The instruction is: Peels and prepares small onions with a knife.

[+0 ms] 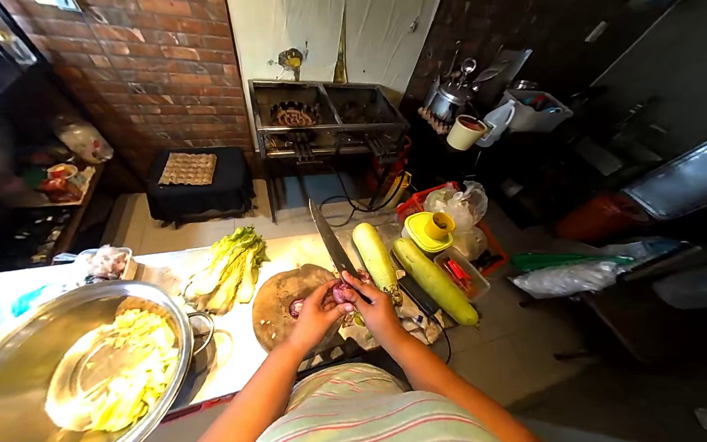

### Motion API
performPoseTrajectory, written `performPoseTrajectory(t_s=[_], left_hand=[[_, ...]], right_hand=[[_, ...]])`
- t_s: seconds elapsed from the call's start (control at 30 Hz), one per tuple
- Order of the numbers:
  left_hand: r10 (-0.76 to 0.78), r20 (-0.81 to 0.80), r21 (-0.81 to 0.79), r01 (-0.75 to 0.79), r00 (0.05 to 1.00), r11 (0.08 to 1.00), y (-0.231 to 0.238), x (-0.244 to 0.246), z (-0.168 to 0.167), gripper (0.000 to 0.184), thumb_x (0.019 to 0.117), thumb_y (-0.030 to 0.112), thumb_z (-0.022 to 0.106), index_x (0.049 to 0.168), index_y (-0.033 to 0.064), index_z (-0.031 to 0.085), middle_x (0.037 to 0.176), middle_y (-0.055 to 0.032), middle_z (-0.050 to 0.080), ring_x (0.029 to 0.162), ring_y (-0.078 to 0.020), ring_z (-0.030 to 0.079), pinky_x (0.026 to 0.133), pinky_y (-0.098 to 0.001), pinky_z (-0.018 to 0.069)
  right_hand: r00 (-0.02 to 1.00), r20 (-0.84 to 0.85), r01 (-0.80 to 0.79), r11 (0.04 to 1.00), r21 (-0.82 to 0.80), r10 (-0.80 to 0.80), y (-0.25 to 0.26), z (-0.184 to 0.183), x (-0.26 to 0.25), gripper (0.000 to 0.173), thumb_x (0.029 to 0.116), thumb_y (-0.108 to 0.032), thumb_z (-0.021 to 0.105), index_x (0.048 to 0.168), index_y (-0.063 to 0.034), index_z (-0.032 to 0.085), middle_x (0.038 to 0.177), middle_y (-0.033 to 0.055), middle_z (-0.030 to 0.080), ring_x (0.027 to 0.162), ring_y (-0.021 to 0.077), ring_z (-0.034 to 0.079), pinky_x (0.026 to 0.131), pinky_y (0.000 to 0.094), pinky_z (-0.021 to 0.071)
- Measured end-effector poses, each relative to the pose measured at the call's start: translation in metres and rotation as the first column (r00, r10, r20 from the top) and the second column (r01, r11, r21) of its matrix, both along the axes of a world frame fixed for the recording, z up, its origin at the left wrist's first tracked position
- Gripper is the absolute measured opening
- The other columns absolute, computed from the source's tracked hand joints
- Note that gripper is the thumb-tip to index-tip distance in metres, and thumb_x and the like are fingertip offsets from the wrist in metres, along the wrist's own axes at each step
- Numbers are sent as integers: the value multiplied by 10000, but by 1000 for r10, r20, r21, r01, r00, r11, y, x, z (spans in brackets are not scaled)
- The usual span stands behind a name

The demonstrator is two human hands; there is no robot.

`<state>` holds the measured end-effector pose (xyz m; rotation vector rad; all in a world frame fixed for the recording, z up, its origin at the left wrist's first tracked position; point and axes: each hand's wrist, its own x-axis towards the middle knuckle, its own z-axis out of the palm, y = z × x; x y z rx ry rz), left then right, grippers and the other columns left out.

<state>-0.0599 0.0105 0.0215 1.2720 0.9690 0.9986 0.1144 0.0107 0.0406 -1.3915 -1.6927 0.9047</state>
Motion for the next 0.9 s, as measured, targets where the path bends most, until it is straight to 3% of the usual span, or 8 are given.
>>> performPoseTrajectory(t_s=[0.1,0.3,0.4,0.5,0.6,0.73,0.8,0.9], left_hand=[[50,-61,-175,-60,997,983,4,14,-10,629,926,266,760,1408,-19,472,1299,-167,616,1090,-162,663,963,-322,561],[166,313,-460,-4,935,888,11,38,-21,534,1039,107,578,1502,1,334,1387,-175,585,1166,-248,670,987,-392,582],[233,158,-467,-135,960,874,18,50,-24,541,1004,66,638,1466,-5,365,1310,-178,623,1091,-221,698,942,-368,600],[225,-141,-358,-261,964,896,25,54,-36,611,970,173,719,1448,-18,392,1268,-195,638,1025,-212,711,920,-370,600],[263,-229,-380,-335,937,862,27,51,-45,646,953,243,751,1440,-15,413,1280,-211,635,1047,-243,712,928,-406,602],[425,64,-558,-321,903,765,26,49,-45,584,1019,188,651,1506,42,362,1356,-194,599,1095,-250,693,918,-395,600],[462,209,-617,-251,862,746,23,49,-43,507,1069,206,555,1521,57,379,1366,-171,589,1126,-248,673,943,-394,584],[501,393,-655,-148,771,741,21,47,-44,459,1121,273,406,1505,22,383,1374,-181,576,1190,-267,638,1012,-410,550]], right_hand=[[995,96,0,1000,-9,1,17,-13,16,406,1027,-386,608,1372,-185,680,1304,35,709,1213,127,652,1085,368,496],[972,236,25,995,-96,-1,39,-25,48,416,1027,-476,569,1390,-297,665,1268,35,715,1142,174,671,1008,418,529],[966,260,11,994,-111,18,41,-25,54,403,1024,-476,571,1384,-323,668,1224,49,725,1094,189,681,964,429,541],[978,189,-65,992,-111,85,40,-22,55,390,1017,-453,596,1360,-292,689,1262,25,721,1162,160,670,1024,414,528],[970,208,-91,981,-173,126,49,-19,59,402,1018,-457,593,1380,-299,673,1285,24,713,1188,167,662,1045,423,516],[729,636,-15,935,-354,252,78,-12,74,446,1041,-530,502,1483,-468,516,1244,149,675,1092,339,670,912,542,542],[621,727,-5,929,-371,294,84,-25,78,475,1050,-545,466,1519,-463,464,1287,198,643,1099,384,665,902,562,545],[553,778,-1,934,-357,297,86,-34,76,562,1101,-474,339,1640,-350,240,1282,224,628,1095,407,663,893,560,551]])
